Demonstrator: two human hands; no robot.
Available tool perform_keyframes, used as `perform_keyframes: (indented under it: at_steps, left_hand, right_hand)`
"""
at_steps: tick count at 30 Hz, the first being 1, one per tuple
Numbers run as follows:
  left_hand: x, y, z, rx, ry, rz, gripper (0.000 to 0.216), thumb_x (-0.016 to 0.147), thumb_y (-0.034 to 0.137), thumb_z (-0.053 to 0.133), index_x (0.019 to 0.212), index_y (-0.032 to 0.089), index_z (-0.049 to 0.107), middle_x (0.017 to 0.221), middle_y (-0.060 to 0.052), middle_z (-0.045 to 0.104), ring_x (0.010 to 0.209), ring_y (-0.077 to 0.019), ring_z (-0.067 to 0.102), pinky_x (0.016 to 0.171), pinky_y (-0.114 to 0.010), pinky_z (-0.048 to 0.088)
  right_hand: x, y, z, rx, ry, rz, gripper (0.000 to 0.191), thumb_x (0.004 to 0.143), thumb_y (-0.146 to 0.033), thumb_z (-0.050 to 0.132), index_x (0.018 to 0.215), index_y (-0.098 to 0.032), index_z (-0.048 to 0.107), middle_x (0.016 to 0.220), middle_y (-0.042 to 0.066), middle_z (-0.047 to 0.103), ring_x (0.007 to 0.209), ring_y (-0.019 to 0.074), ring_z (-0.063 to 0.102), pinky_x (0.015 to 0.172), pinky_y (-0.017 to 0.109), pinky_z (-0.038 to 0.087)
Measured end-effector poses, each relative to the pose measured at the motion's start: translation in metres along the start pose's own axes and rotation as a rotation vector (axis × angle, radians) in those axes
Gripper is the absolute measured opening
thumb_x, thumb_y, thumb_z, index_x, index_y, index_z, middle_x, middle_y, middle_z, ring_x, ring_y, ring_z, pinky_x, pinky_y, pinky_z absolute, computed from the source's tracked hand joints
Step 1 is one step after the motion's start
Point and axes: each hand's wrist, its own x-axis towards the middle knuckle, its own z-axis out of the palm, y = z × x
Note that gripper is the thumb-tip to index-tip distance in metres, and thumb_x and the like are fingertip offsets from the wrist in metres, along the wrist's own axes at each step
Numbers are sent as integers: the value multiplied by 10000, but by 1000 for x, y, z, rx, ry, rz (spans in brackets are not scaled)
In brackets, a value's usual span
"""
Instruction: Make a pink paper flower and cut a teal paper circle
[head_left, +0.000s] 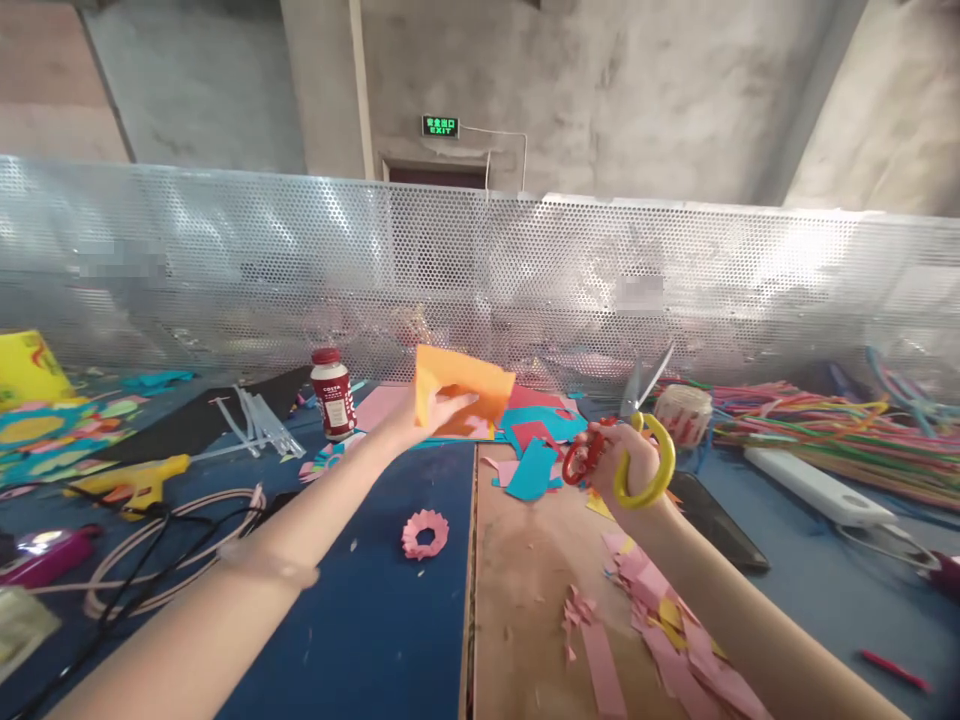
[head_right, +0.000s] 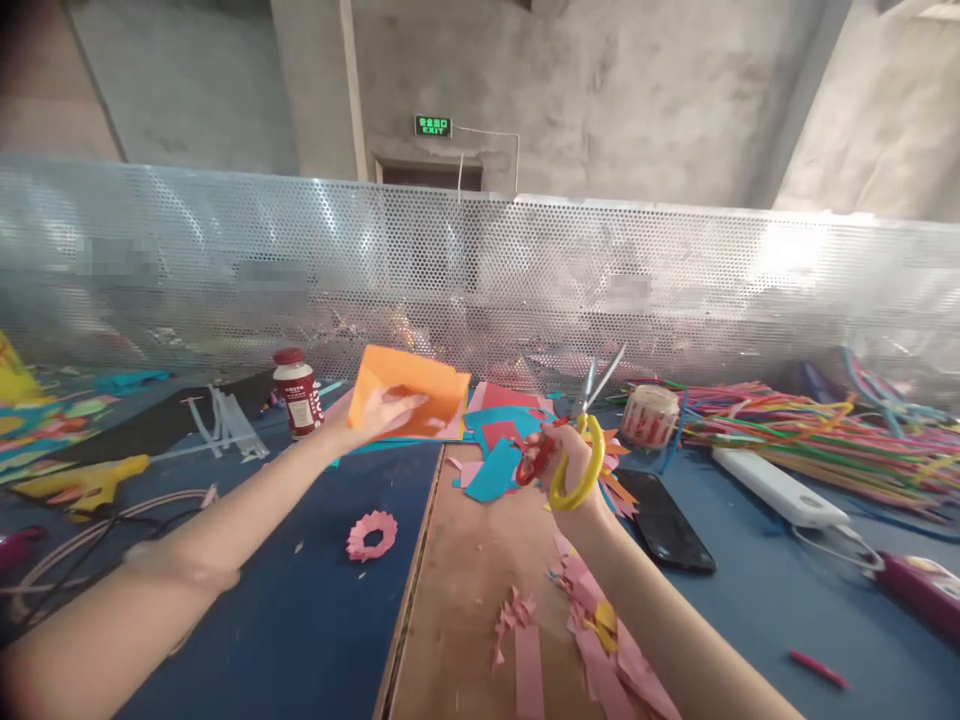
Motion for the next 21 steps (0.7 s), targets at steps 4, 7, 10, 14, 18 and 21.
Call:
perform_keyframes:
  at_steps: [4,7,10,14,18,21]
  left_hand:
    - [26,-16,30,343,-212,106,153,715,267,630,832,177,668,994,-66,679,982,-195,601,866,-267,427]
    - [16,-43,33,454,-214,85,115,662,212,663,770,175,672,883,-75,695,930,-230,611,831,-280,419]
    - [-8,-64,30,581,-236,70,71,615,213,690,580,174,641,686,-82,666,833,-267,613,774,-303,414]
    - [-37,-69,34,694,-407,113,201,543,344,758,684,217,692,749,-62,657,748,-245,594,731,-302,408]
    - [-51,-69,47,881,-596,286,317,457,344,812,743,258,706,803,-46,628,841,-253,565,774,-301,386]
    - [-54,-74,53,946,-580,318,71,575,223,736,620,231,681,773,-50,608,810,-227,569,755,-289,384]
  right_hand:
    - [3,2,-7,14,42,-130,118,644,-268,540,659,-220,433,564,-40,508,458,92,484,432,235,424]
    - [5,5,-10,25,49,-131,157,643,-283,568,641,-214,426,553,-49,506,429,88,473,420,237,426]
    - [5,8,-10,46,66,-104,159,639,-279,575,642,-213,431,535,-48,513,407,93,470,389,233,411]
    - [0,11,-6,52,78,-119,132,656,-275,563,651,-214,445,519,-47,509,397,101,467,366,233,403]
    - [-4,15,-5,18,86,-197,115,679,-273,548,648,-217,452,521,-52,491,408,104,458,372,239,403]
    - [-4,20,-9,-80,70,-260,112,710,-285,534,664,-220,455,545,-51,485,446,104,458,404,237,409]
